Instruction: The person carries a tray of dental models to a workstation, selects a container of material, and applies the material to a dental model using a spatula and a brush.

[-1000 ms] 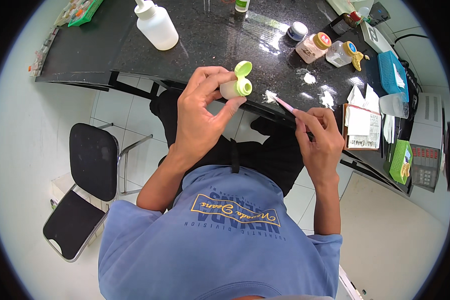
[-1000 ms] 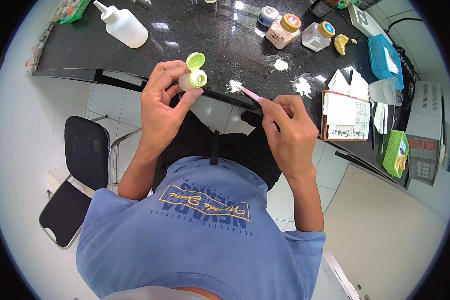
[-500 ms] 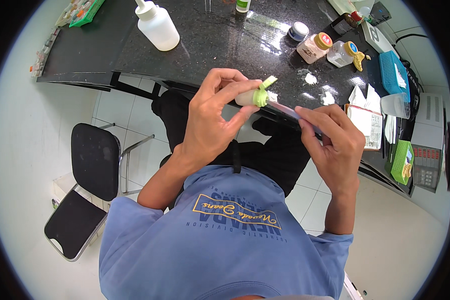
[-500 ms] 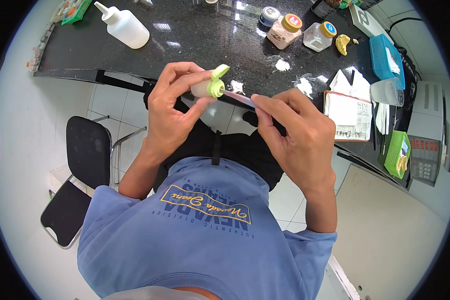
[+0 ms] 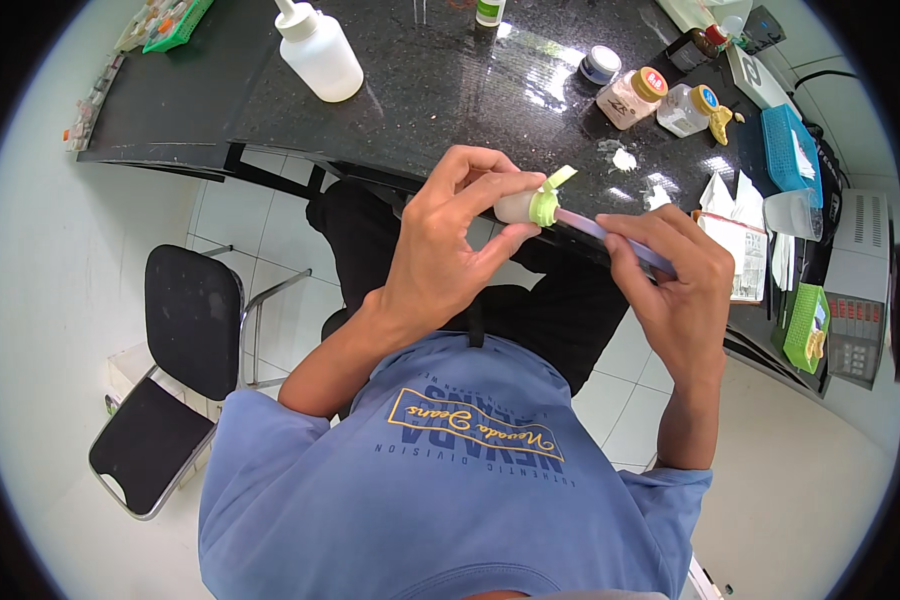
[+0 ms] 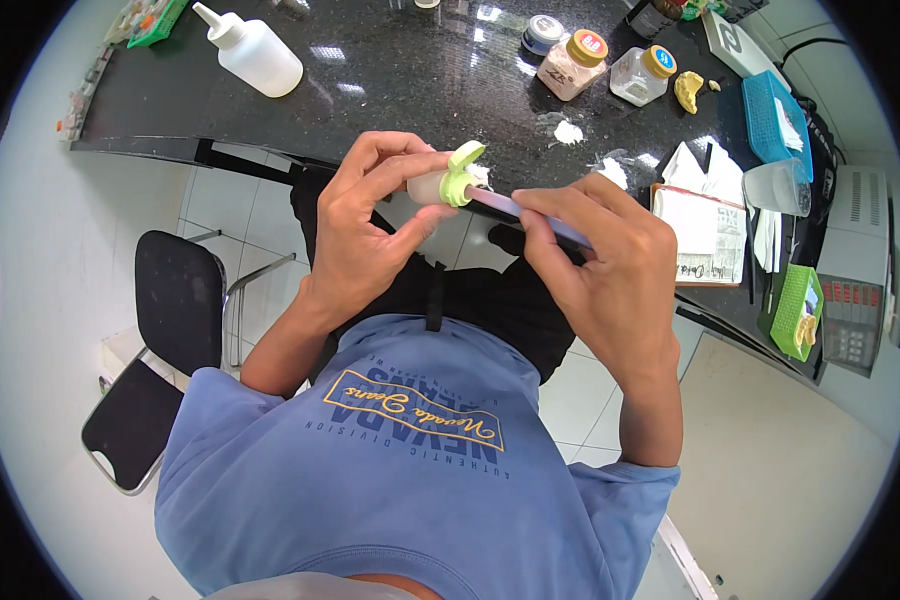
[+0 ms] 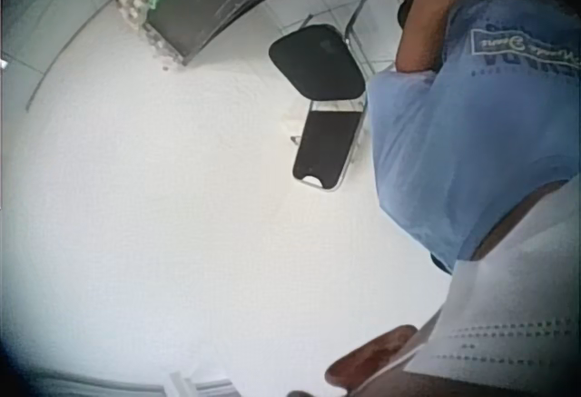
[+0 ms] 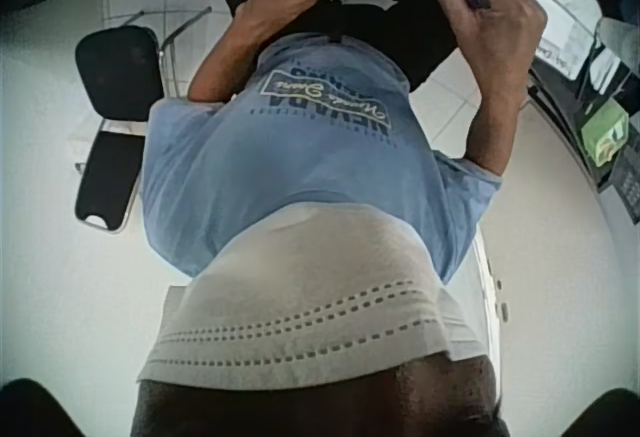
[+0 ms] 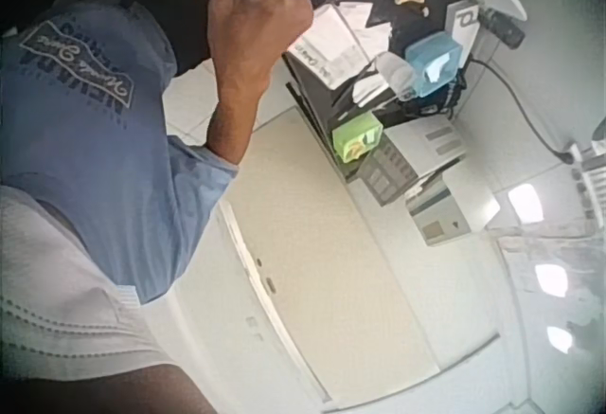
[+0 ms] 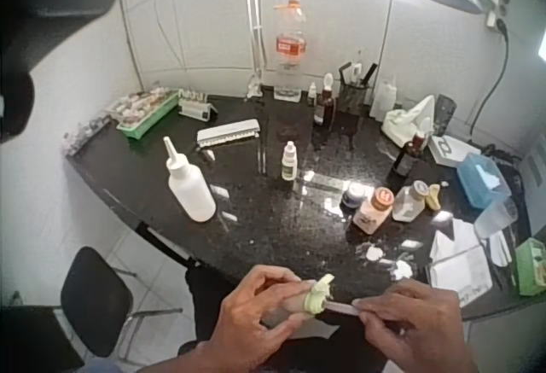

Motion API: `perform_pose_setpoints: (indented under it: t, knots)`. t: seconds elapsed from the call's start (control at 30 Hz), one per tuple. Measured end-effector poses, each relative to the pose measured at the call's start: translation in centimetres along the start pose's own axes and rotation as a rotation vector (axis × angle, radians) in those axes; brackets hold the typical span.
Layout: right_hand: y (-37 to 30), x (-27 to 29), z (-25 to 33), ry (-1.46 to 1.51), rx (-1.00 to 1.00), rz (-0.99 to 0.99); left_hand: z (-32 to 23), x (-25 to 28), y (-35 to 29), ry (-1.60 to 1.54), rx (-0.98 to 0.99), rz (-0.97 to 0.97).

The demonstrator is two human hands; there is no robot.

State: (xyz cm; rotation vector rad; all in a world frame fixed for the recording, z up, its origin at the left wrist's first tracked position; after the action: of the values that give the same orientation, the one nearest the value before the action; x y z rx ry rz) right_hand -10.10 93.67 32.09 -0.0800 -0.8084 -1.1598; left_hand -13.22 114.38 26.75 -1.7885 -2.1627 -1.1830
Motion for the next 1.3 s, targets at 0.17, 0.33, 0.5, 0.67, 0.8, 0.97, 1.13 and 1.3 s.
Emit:
perform_pose_setpoints:
  t: [0.17, 0.33, 0.5, 0.67, 0.8, 0.97, 1.13, 1.3]
  knots:
    - [-0.7, 1.0, -0.2, 0.051, -0.075, -0.016, 0.4, 0.0, -0.1, -0.007, 0.053, -0.006]
    - [-1.4, 1.5, -1.0, 0.092, -0.078, -0.059, 1.0, -0.4, -0.3, -0.053, 0.074, -0.024]
    - [-2.0, 0.5, -2.6, 0.039, -0.086, -0.128, 1.7, 1.2, 0.5, 0.089, 0.103, -0.126]
    - [-2.8, -1.7, -4.1, 0.015, -0.104, -0.161, 3.1, 1.8, 1.7, 0.397, -0.015, -0.183]
    - [-3.4, -3.0, -4.5, -0.076, 0.145, -0.180, 3.6, 2.1, 1.6, 0.470, 0.094, -0.175]
    - [-3.9, -3.4, -4.3, -0.110, 0.199, -0.211, 4.8, 1.9, 1.7, 0.283, 0.163, -0.200]
    - [-4.4, -4.0, -4.3, -0.120, 0.179, -0.171, 4.1, 2.4, 2.6, 0.307, 0.126, -0.135]
    - [-4.9, -4.6, -4.2, -0.077, 0.172, -0.247, 4.5, 2.3, 3.3, 0.154, 0.133, -0.164]
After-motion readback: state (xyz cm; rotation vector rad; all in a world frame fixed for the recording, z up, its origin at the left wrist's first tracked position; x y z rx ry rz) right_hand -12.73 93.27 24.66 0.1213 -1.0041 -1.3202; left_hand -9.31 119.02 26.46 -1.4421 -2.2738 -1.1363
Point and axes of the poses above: each hand's wrist, its own y-axis towards the middle knuckle, its own x-axis out of the back of the hand, z = x × y, the point moved 4 cm from there along y, towards the middle knuckle, and after that the axes turned 10 degrees about y, right-handed, at the moved point
